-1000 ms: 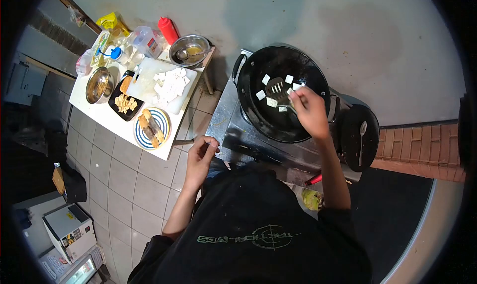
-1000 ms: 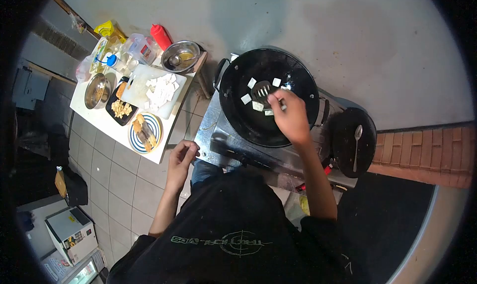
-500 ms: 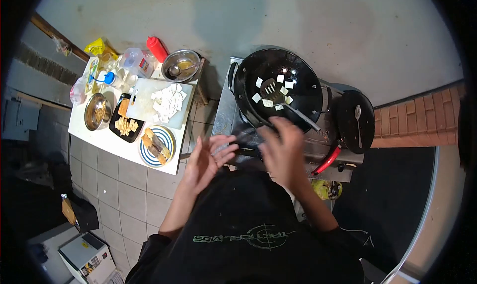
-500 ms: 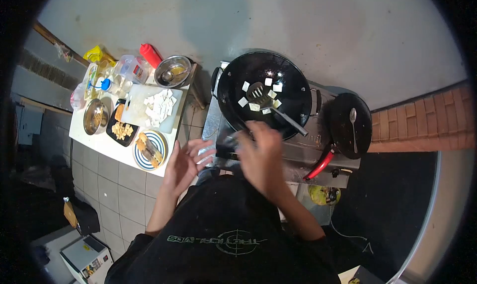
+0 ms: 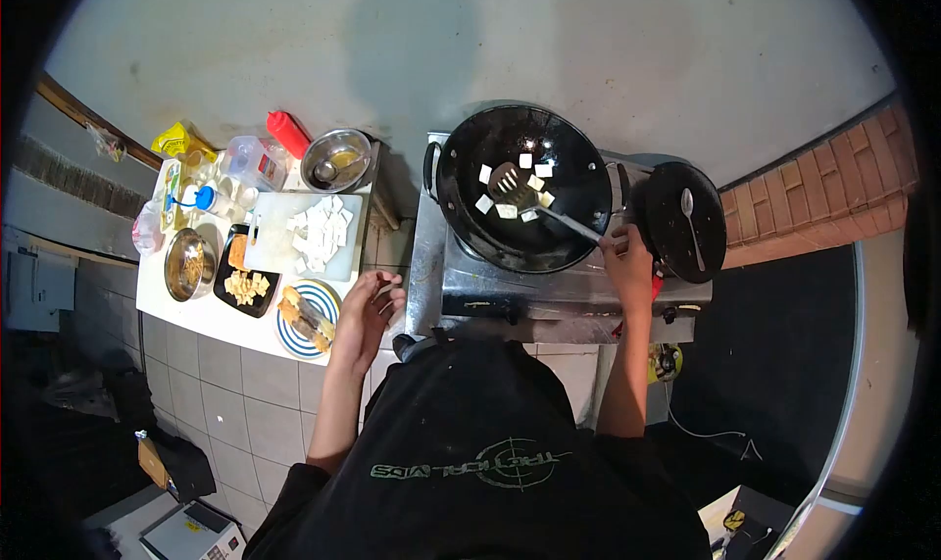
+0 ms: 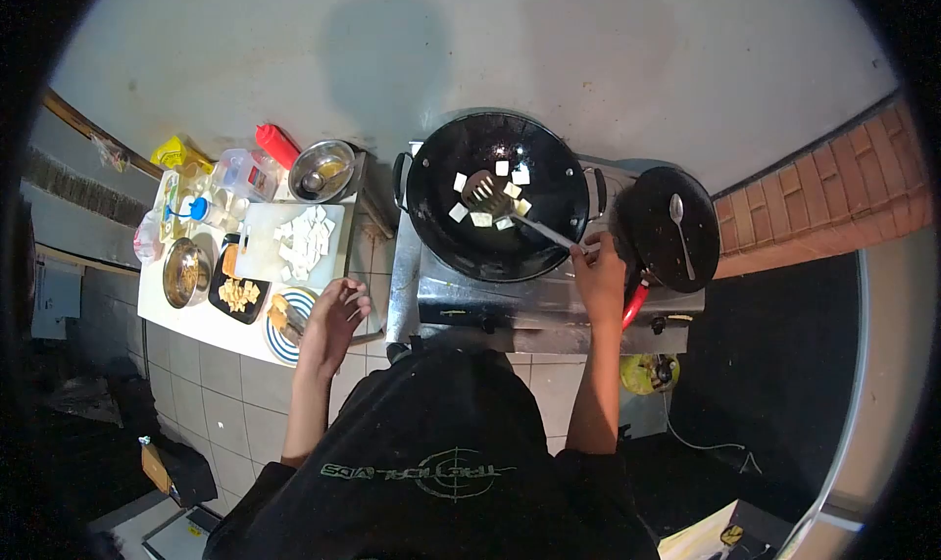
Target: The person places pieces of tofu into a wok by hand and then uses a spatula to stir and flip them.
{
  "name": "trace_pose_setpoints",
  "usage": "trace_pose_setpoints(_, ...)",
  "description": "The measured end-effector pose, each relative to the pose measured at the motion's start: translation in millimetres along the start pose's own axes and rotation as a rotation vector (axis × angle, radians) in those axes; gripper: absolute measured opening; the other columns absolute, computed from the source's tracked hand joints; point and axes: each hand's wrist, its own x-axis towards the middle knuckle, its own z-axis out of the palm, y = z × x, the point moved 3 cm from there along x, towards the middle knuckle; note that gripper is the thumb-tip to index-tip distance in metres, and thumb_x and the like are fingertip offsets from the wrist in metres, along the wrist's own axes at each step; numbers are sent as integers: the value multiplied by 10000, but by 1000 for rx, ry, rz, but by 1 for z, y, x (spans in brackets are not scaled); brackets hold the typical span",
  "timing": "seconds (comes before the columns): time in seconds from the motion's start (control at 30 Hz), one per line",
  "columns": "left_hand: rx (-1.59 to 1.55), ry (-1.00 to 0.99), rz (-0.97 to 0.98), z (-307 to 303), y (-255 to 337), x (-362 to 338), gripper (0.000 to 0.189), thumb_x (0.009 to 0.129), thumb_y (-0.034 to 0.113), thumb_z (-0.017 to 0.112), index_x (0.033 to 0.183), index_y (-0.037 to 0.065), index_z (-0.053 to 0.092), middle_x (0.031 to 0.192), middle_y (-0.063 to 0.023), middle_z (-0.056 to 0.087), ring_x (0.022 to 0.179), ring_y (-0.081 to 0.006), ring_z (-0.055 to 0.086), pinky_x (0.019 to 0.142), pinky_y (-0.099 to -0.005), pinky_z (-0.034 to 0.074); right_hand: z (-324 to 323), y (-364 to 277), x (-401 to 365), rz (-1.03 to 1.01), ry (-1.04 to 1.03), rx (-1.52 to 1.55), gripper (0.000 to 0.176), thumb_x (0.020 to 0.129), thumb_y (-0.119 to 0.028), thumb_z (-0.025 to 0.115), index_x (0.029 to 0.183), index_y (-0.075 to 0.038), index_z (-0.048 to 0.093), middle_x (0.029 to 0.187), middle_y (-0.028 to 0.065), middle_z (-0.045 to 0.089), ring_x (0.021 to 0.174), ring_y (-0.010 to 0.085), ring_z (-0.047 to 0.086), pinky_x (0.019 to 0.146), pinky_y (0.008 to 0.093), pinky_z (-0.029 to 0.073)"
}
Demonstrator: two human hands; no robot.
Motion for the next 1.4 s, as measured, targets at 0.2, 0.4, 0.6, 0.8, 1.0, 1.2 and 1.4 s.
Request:
trace_pose_setpoints(0.2, 10, 1, 9, 3, -5, 1, 260, 1003, 320, 522, 1097, 81, 564, 1081, -40, 597, 961, -170, 591, 919, -340, 450, 4, 6, 13, 59, -20, -163, 319, 836, -222, 754, 1016, -33, 570, 702, 176, 673, 714, 390, 681, 683, 462, 510)
trace_pose_setpoints(0.4, -6, 49, 21, 7, -5, 2, 260, 1021, 285, 495, 1112, 52, 567, 1060, -60, 625, 934, -162, 608, 903, -327, 467, 7, -12, 15, -21, -12, -240, 295, 827, -221, 746, 998, -44, 585, 913, 209, 654, 884, 395, 649, 792, 464, 506)
trace_pose_setpoints(0.6, -7, 33, -6, 8, -10, 9, 244, 1010, 292, 514, 1079, 63, 561, 1061, -62, 616, 947, -171, 601, 904, -333, 465, 40, -36, 34, -397, -253, -532, 322, 799, -231, 755, 1043, -51, 648, 1168, 182, 572, 1121, 361, 538, 927, 451, 466)
trace_pose_setpoints(0.8, -16, 48, 4, 8, -14, 14, 235, 1004, 305, 520, 1054, 79, 556, 1061, -56, 604, 947, -168, 595, 893, -331, 467, 51, -41, 54, -505, -380, -837, 278, 762, -199, 748, 994, -48, 724, 1135, 136, 585, 1120, 325, 527, 919, 431, 465)
trace_pose_setpoints(1.0, -37, 90, 7, 7, -22, 12, 250, 1011, 308, 501, 1071, 71, 553, 1046, -50, 598, 921, -159, 590, 885, -334, 461, 61, -39, 63, -566, -436, -902, 171, 775, -140, 661, 897, -56, 747, 1137, 131, 586, 1106, 310, 530, 920, 406, 441)
trace_pose_setpoints(1.2, -57, 100, 16, 7, -27, 16, 244, 1013, 297, 490, 1067, 70, 558, 1036, -46, 597, 914, -159, 588, 877, -341, 460, 59, -51, 64, -570, -479, -943, 168, 782, -150, 650, 891, -54, 736, 1108, 155, 605, 1079, 312, 560, 917, 420, 445)
trace_pose_setpoints(1.4, -55, 103, 15, 12, -32, 20, 249, 1009, 293, 497, 1074, 62, 561, 1034, -48, 610, 924, -164, 593, 882, -334, 459, 53, -48, 79, -495, -490, -726, 306, 837, -182, 652, 1066, 13, 598, 905, 204, 684, 823, 397, 683, 731, 490, 536)
